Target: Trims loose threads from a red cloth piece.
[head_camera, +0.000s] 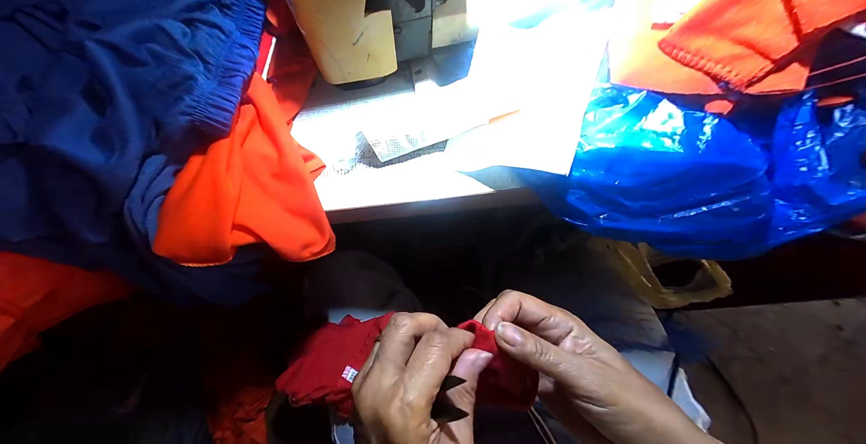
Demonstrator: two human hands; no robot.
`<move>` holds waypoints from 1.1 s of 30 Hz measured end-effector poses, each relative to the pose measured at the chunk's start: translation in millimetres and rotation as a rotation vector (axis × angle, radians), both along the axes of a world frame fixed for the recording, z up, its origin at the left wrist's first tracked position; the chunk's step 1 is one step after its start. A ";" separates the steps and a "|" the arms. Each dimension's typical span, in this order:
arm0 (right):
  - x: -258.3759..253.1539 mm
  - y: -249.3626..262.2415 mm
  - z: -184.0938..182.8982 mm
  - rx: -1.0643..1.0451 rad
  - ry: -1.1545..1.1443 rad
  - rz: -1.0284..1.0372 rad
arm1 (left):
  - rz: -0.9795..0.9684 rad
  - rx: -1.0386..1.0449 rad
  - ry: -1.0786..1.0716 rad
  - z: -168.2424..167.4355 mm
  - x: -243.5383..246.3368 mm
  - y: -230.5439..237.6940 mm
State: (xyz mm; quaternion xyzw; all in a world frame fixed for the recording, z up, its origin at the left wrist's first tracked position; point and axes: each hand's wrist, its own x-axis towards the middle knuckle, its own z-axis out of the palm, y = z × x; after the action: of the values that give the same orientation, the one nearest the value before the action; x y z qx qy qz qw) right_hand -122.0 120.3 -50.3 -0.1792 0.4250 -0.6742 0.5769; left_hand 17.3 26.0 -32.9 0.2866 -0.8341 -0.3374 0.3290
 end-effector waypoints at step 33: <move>-9.0 -5.0 20.8 0.103 -0.063 -0.064 | -0.168 0.703 0.179 5.6 2.5 -9.0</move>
State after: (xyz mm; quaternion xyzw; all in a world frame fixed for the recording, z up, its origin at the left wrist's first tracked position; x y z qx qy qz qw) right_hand -131.0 115.4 -29.5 -0.1142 0.4462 -0.6750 0.5765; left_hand 19.8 17.1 -27.3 0.2819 -0.6561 -0.6527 0.2532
